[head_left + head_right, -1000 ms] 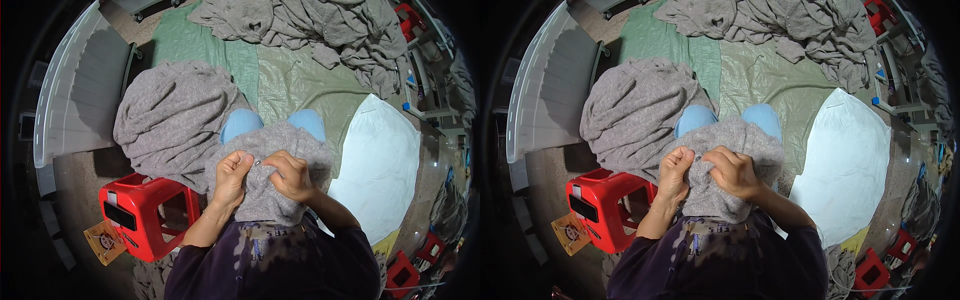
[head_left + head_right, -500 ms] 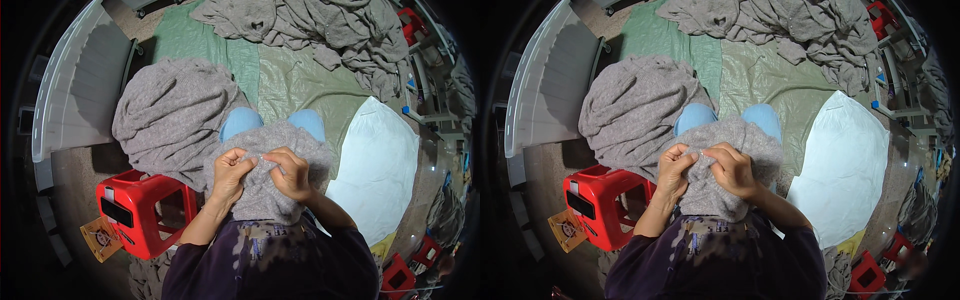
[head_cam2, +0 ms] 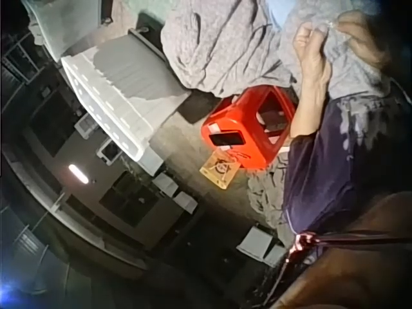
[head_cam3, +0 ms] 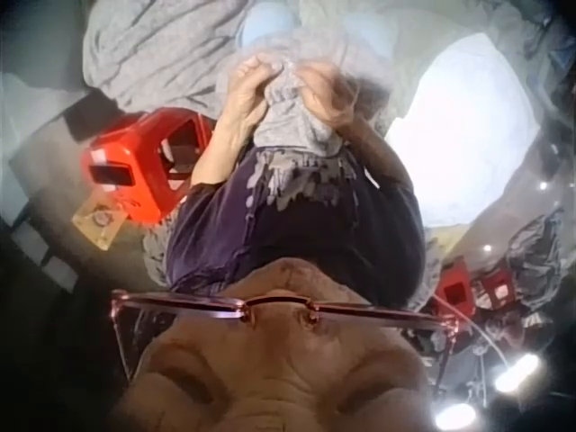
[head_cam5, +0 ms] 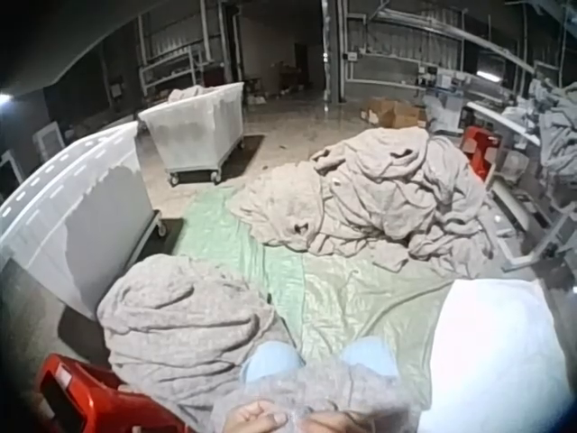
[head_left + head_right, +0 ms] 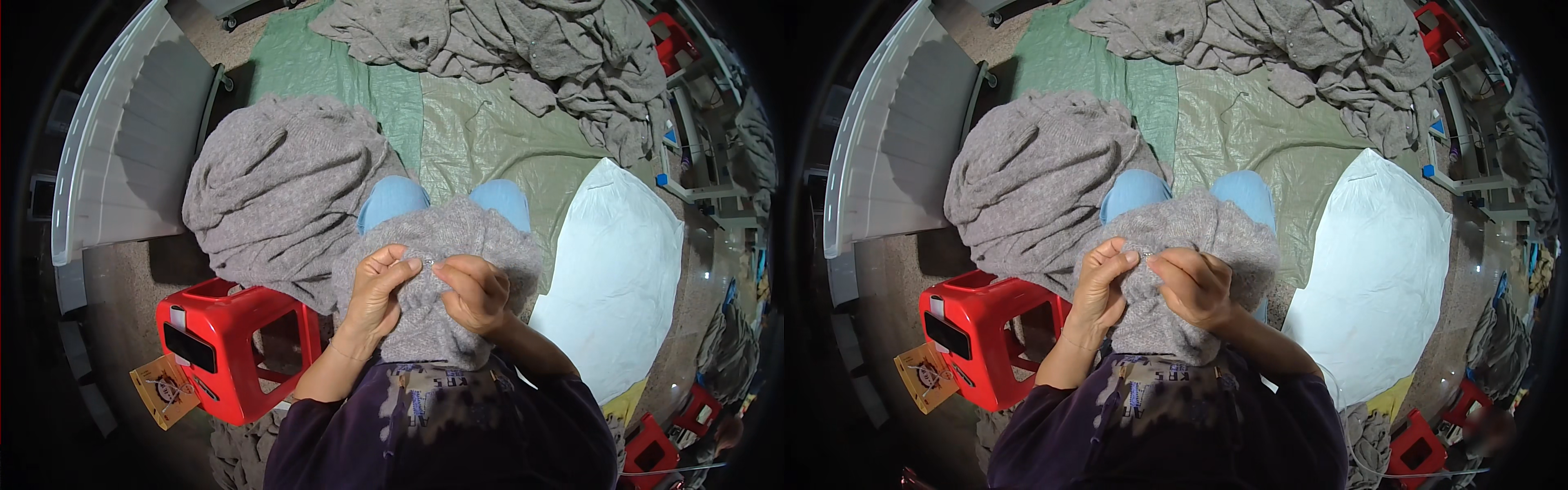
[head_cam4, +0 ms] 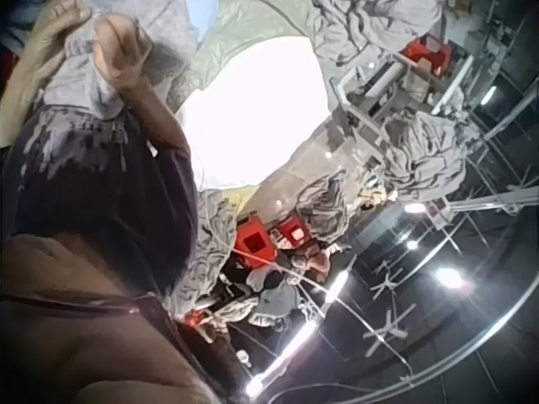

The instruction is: Inspecting grey fabric pieces and removing loose threads while sitting on the floor.

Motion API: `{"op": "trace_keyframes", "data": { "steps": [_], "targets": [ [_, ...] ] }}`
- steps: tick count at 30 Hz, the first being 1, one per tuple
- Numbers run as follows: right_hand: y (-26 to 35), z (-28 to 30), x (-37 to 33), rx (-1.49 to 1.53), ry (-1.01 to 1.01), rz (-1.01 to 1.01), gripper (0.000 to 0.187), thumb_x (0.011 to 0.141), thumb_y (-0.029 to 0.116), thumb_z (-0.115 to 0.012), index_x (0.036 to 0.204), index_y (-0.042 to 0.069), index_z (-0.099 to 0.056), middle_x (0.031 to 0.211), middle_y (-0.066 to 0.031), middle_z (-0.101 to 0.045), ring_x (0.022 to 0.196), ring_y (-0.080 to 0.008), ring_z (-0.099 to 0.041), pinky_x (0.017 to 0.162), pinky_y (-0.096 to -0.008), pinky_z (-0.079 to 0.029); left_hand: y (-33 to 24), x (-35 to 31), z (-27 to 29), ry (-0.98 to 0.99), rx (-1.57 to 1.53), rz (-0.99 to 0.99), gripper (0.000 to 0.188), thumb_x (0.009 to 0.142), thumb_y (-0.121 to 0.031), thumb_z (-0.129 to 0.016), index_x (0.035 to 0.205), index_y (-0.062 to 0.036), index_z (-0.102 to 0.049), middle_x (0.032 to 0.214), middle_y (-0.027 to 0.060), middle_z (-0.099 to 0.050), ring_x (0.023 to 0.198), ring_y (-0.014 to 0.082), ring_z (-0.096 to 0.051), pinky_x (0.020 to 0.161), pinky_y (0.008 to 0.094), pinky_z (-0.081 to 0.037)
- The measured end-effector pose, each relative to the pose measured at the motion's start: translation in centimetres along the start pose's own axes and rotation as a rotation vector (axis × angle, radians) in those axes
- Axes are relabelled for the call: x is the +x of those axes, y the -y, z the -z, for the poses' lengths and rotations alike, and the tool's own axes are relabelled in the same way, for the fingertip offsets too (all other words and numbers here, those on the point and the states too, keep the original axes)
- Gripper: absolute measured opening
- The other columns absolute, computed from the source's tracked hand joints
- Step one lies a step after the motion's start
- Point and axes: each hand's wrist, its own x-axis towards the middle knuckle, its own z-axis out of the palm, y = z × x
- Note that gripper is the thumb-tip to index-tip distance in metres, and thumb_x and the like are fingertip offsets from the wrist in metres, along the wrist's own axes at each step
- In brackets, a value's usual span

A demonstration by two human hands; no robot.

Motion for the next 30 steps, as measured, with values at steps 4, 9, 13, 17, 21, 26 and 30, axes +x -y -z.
{"op": "trace_keyframes", "data": {
  "steps": [4, 9, 13, 17, 21, 26, 30],
  "targets": [
    [0.3, 0.3, -0.3, -0.069, 0.067, 0.027, 0.044, 0.054, -0.007, -0.064, 0.098, 0.002, -0.064, 0.090, -0.0086, -0.061, 0.072, -0.0207, -0.062, 0.061, -0.0290, -0.048, 0.3, -0.3, 0.0, -0.005, -0.033, 0.018, 0.011, 0.082, 0.003, -0.063, 0.093, -0.0017, -0.062, 0.086, 0.0041, -0.066, 0.078, 0.0081, -0.062, 0.075, 0.0205, -0.048],
    [1.2, 0.6, 0.0, -0.132, 0.084, 0.049, 0.044, 0.054, -0.004, -0.067, 0.098, 0.002, -0.065, 0.090, -0.0075, -0.061, 0.069, -0.0181, -0.059, 0.061, -0.0271, -0.044, 0.9, -0.8, 0.0, 0.001, -0.015, -0.023, 0.011, 0.084, 0.000, -0.065, 0.095, -0.0015, -0.063, 0.087, 0.0040, -0.067, 0.078, 0.0071, -0.061, 0.075, 0.0200, -0.048],
    [1.4, 0.6, 0.1, -0.158, 0.118, 0.033, 0.045, 0.053, -0.003, -0.067, 0.098, 0.001, -0.065, 0.089, -0.0070, -0.062, 0.069, -0.0174, -0.058, 0.061, -0.0268, -0.042, 1.4, -0.9, -0.3, -0.020, -0.035, -0.063, 0.011, 0.085, 0.000, -0.064, 0.095, -0.0015, -0.063, 0.087, 0.0037, -0.067, 0.078, 0.0067, -0.061, 0.075, 0.0198, -0.047],
    [1.8, 0.4, 0.0, -0.177, 0.106, 0.014, 0.044, 0.053, -0.004, -0.066, 0.097, 0.001, -0.065, 0.086, -0.0068, -0.062, 0.069, -0.0174, -0.058, 0.060, -0.0267, -0.041, 1.4, -1.2, -0.2, -0.064, -0.013, -0.093, 0.014, 0.083, 0.004, -0.065, 0.096, -0.0009, -0.062, 0.083, 0.0005, -0.064, 0.076, 0.0046, -0.059, 0.071, 0.0177, -0.046],
    [2.0, 0.1, 0.0, -0.145, 0.116, -0.046, 0.040, 0.055, -0.006, -0.064, 0.095, 0.001, -0.064, 0.083, -0.0076, -0.062, 0.070, -0.0190, -0.060, 0.061, -0.0280, -0.044, 1.5, -1.1, 0.9, -0.018, 0.053, -0.150, 0.018, 0.080, 0.007, -0.067, 0.096, -0.0004, -0.063, 0.079, -0.0032, -0.059, 0.074, 0.0017, -0.053, 0.066, 0.0152, -0.043],
    [1.7, 0.3, 0.2, 0.066, 0.218, -0.309, 0.030, 0.061, -0.008, -0.060, 0.090, 0.000, -0.063, 0.083, -0.0125, -0.063, 0.074, -0.0265, -0.064, 0.064, -0.0322, -0.050, 0.9, -1.0, 1.0, -0.037, 0.376, -0.237, 0.017, 0.078, 0.007, -0.068, 0.093, 0.0005, -0.063, 0.083, -0.0017, -0.059, 0.076, 0.0034, -0.052, 0.067, 0.0173, -0.042],
    [1.3, 1.2, 1.1, 0.258, 0.362, -0.509, 0.028, 0.066, -0.008, -0.056, 0.093, -0.002, -0.058, 0.086, -0.0151, -0.062, 0.077, -0.0309, -0.065, 0.066, -0.0343, -0.051, 0.5, -0.9, 1.3, -0.011, 0.596, -0.324, 0.017, 0.077, 0.008, -0.068, 0.091, 0.0017, -0.062, 0.087, 0.0011, -0.061, 0.078, 0.0062, -0.053, 0.071, 0.0199, -0.043]
  ]
}}
